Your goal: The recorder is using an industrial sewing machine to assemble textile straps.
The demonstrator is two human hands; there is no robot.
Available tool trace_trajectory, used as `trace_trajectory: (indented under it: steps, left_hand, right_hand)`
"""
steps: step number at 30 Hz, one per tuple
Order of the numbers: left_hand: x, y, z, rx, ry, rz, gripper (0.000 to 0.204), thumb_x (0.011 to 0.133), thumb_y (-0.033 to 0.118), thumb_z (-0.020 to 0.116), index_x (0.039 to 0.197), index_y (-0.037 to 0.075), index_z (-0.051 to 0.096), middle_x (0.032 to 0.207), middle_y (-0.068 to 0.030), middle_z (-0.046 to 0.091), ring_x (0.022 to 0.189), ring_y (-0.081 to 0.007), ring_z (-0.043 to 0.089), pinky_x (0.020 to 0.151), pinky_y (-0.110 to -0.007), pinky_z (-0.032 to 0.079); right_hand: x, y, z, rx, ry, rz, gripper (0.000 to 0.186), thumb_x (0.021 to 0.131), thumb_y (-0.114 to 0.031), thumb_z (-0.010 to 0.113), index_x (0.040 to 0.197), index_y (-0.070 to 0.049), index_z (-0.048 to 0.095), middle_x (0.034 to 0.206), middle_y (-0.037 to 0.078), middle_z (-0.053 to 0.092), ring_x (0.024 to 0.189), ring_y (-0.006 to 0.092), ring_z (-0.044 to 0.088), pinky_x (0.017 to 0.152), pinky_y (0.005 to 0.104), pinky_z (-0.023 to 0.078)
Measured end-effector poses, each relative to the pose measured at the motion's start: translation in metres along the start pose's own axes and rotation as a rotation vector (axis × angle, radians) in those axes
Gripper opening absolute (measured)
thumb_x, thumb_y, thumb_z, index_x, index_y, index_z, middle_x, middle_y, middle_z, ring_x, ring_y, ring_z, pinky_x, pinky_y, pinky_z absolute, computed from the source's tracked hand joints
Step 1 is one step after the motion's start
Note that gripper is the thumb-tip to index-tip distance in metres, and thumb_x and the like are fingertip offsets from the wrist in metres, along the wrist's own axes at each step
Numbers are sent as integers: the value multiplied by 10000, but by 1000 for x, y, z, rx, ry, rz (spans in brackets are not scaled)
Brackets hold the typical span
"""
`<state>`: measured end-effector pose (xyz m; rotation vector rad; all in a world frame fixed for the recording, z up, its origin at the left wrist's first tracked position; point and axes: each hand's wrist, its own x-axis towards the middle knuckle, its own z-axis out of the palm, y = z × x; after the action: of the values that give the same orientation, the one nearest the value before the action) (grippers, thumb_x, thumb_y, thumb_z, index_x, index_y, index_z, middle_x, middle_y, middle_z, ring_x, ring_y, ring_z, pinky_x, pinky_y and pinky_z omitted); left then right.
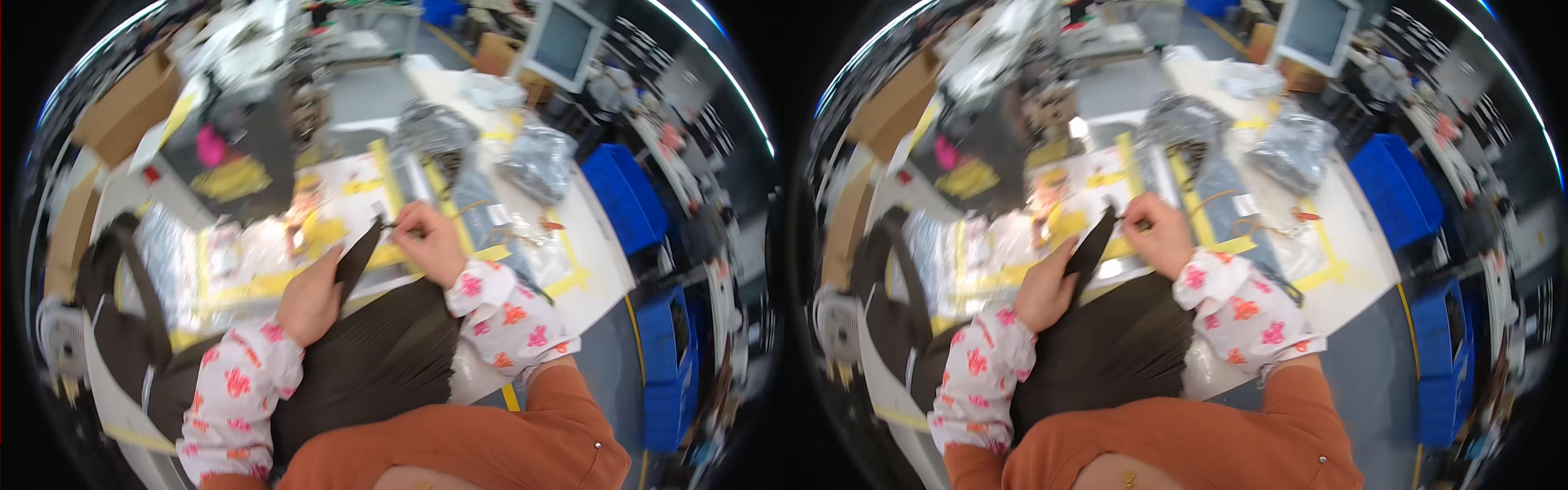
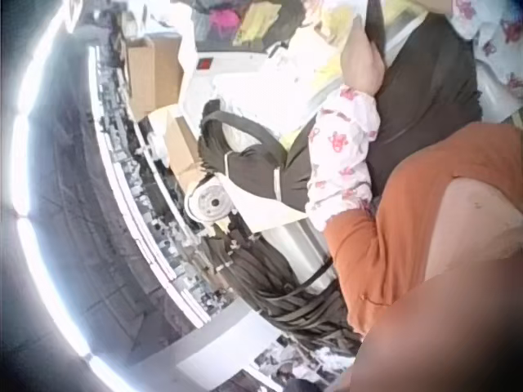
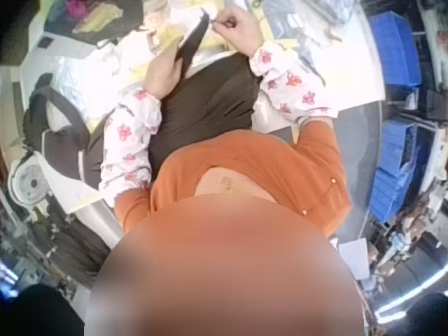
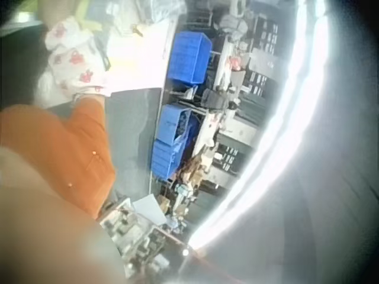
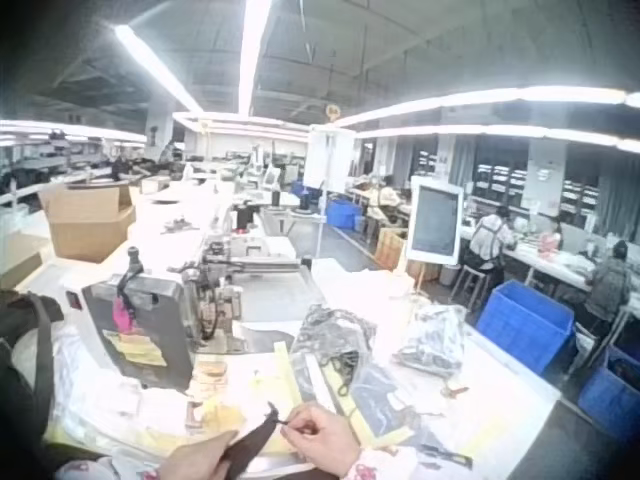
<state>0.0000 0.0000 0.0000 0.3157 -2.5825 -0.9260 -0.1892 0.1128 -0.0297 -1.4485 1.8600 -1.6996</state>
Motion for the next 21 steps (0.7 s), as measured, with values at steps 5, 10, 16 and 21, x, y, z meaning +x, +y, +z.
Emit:
trace_trajectory:
  steps: [5, 10, 16, 21]
  left_hand:
    - [55, 38, 1, 54, 35, 198, 300, 740, -55, 462, 1024, -2, 543, 870, -180, 572, 804, -377, 557, 722, -403, 443]
    - [59, 62, -10, 519, -76, 339, 349, 668, -19, 525, 999, 79, 580, 779, -112, 528, 641, -311, 561, 589, -410, 456]
    - [53, 18, -31, -87, -169, 198, 85, 745, 32, 560, 794, 15, 627, 601, -104, 598, 525, -169, 586, 496, -253, 428]
    - [7, -38, -62, -30, -281, -154, 167, 716, 114, 667, 751, -33, 594, 559, 2, 520, 504, -61, 457, 468, -226, 378]
  right_hand:
    - [10, -14, -29, 470, -58, 362, 177, 783, 0, 560, 934, 7, 468, 807, 94, 567, 650, 137, 593, 619, 247, 495]
    - [11, -38, -29, 734, -87, 662, 240, 831, -198, 544, 944, -1, 469, 763, 70, 575, 596, 124, 577, 529, 241, 476]
    - [33, -32, 17, 60, -420, 444, 358, 876, -320, 443, 777, 7, 552, 584, 122, 527, 532, 200, 527, 518, 341, 423]
    - [52, -20, 21, -74, -208, 177, 392, 902, -343, 391, 835, 23, 516, 688, 185, 558, 681, 304, 565, 639, 382, 426]
